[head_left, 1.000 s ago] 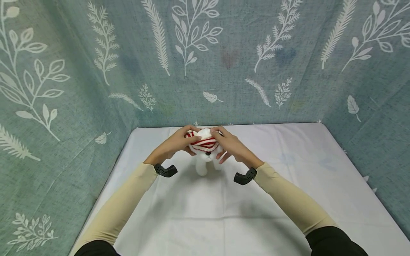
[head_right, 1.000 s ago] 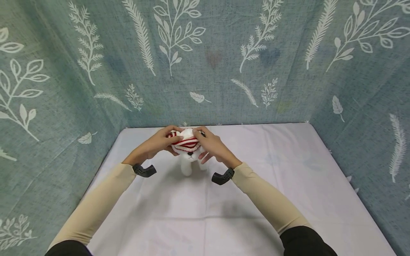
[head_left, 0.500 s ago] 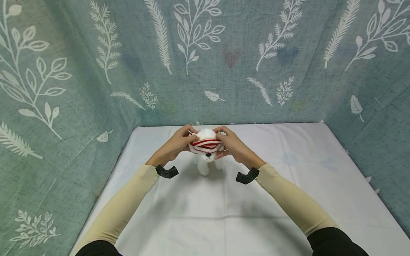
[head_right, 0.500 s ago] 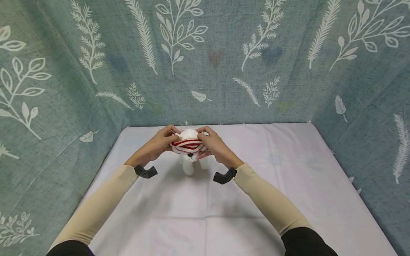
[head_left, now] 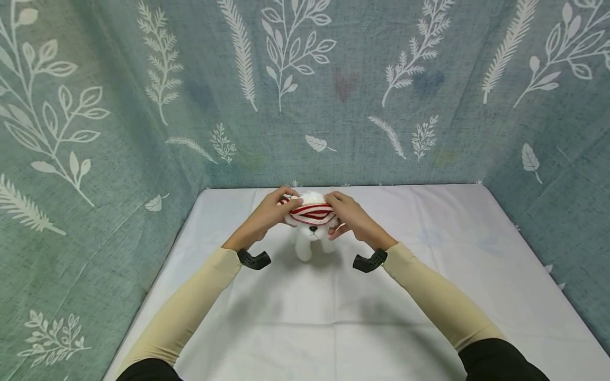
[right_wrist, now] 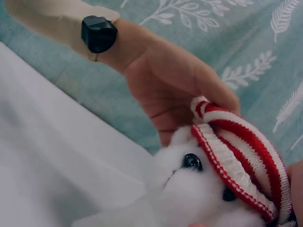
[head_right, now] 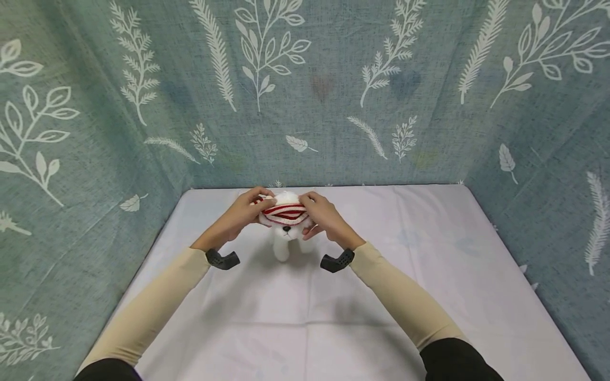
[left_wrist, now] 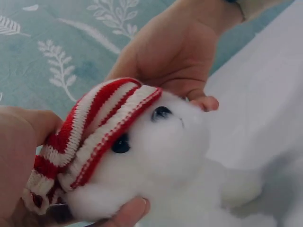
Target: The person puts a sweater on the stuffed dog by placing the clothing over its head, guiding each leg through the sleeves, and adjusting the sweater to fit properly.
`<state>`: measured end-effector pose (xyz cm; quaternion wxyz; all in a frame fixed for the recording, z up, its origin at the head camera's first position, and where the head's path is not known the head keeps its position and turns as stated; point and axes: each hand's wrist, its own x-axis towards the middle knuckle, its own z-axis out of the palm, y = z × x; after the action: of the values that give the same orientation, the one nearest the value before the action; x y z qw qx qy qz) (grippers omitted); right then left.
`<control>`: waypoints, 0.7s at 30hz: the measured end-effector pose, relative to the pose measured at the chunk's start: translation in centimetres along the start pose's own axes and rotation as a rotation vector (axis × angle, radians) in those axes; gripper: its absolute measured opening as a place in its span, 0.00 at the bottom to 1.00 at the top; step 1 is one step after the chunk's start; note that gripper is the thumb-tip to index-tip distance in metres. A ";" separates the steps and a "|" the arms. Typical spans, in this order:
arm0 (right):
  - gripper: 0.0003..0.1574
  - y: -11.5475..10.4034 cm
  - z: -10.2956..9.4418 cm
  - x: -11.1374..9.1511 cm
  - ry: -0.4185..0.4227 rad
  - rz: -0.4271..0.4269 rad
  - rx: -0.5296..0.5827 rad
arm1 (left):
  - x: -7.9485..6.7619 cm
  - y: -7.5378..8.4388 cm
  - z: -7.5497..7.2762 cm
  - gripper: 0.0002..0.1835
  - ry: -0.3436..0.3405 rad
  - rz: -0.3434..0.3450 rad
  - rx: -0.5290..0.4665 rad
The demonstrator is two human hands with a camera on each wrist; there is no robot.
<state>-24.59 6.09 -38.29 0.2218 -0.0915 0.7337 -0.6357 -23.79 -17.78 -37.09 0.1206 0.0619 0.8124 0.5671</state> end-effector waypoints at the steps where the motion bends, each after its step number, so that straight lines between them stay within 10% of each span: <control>1: 0.30 0.1 -0.1 0.1 -0.012 -0.001 0.007 | 0.1 -0.1 0.1 0.24 -0.001 0.000 0.002; 21: 0.29 0.1 -0.1 -0.3 -0.053 0.031 0.268 | 0.2 -1.0 0.7 0.09 -0.031 -0.019 -0.279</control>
<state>-24.40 6.32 -38.30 0.2611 -0.0666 0.6375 -0.7218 -23.73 -17.49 -38.27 0.1459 0.0459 0.7242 0.6724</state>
